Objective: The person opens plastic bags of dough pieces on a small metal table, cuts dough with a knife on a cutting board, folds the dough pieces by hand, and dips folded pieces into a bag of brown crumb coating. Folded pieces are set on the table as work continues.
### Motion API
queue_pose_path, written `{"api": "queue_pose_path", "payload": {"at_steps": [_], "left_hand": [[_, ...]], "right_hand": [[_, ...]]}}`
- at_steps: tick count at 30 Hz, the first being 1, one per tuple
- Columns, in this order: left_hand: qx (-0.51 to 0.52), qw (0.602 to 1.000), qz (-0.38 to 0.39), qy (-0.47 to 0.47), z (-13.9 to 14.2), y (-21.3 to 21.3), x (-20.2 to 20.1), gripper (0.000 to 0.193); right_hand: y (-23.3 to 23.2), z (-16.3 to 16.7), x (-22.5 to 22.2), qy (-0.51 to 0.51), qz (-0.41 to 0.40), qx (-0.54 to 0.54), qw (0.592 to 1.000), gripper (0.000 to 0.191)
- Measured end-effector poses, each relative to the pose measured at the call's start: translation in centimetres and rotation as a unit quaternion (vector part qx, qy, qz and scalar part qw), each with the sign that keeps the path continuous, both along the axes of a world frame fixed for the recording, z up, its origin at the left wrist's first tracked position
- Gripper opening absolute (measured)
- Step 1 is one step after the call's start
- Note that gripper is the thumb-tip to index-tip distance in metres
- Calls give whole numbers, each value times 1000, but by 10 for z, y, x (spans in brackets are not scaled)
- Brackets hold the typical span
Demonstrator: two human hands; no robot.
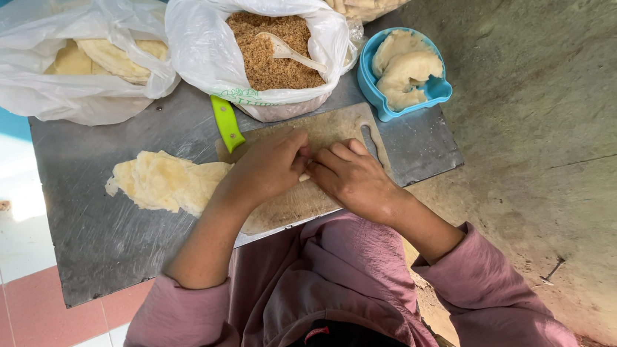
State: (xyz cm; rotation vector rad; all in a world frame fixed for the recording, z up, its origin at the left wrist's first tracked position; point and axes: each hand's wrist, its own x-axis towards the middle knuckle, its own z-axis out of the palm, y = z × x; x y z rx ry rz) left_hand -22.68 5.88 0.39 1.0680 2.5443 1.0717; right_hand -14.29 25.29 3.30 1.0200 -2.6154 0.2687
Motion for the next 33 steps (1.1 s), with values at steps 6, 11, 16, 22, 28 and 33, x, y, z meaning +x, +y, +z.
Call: {"api": "queue_pose_path", "payload": {"at_steps": [6,11,16,22,28,33], "left_hand": [[17,998,-19,-59,0,-1,-19,25],[-71,988,-28,-135,-5,-6,-34,24],[101,992,79,-13,8,-5,-9,16],[73,969,175,157,13,-5,72,17],[19,962,180,206,8,-9,83,13],[-48,947,177,264,8,-10,81,12]], "right_hand": [[1,0,-1,-2,3,-7,1000,22],[0,-1,-2,-8,2,-21,1000,24],[2,-2,-5,-65,-6,-48,997,18],[6,-2,-12,-104,1,-87,991,17],[6,0,-14,-190,8,-123,974,16],[2,-6,-13,-201,-32,-180,962,16]]}}
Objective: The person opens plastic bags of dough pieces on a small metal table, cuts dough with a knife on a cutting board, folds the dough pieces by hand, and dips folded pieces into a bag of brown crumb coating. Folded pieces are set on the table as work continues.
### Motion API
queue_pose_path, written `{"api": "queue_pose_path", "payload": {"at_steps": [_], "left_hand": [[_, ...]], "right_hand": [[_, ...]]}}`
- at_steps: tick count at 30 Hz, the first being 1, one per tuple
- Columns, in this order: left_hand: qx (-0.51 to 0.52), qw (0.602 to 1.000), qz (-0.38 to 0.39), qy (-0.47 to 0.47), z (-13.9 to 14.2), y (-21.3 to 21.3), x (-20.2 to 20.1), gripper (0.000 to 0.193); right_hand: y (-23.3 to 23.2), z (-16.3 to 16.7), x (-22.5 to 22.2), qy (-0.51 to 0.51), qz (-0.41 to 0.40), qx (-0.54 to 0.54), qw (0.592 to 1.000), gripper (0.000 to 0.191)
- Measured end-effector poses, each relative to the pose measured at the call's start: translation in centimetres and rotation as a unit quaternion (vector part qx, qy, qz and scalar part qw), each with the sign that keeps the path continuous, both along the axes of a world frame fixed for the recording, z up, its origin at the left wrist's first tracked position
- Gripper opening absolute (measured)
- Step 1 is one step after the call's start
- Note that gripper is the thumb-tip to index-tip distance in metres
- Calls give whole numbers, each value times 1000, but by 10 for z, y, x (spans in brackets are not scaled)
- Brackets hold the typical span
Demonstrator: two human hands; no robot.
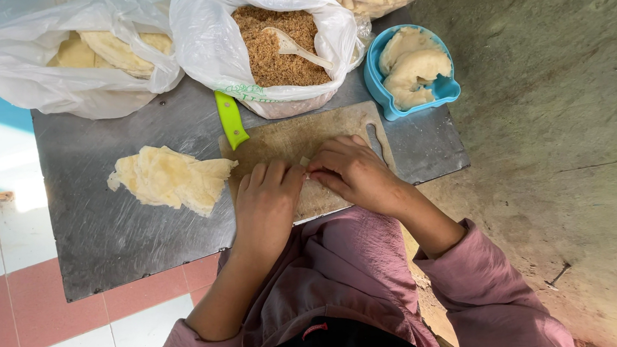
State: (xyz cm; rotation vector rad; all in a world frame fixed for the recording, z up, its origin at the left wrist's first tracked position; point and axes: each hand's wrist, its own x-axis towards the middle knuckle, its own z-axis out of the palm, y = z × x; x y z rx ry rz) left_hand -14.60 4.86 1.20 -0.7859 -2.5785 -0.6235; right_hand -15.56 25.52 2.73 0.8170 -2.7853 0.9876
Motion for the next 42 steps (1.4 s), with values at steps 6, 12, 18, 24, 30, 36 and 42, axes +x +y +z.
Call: {"api": "queue_pose_path", "payload": {"at_steps": [6,12,18,24,30,36,42], "left_hand": [[-89,995,-4,54,-2,1,4,27],[-100,993,18,62,-7,3,10,30],[-189,972,97,105,-12,15,24,45],[-270,947,142,100,-19,24,14,54],[-339,924,147,99,-23,32,-13,64],[-218,970,92,54,-15,12,-26,69],[-27,990,131,-40,3,-34,-12,81]], "right_hand": [[-4,-9,11,158,-38,35,986,15],[-4,-10,16,198,-29,73,977,19],[-6,-3,24,216,-20,189,958,34],[-17,2,29,159,-67,282,944,59],[-22,2,9,173,-102,336,920,63],[-11,1,6,129,-134,142,972,48],[-24,0,-4,98,-119,99,983,20]]}}
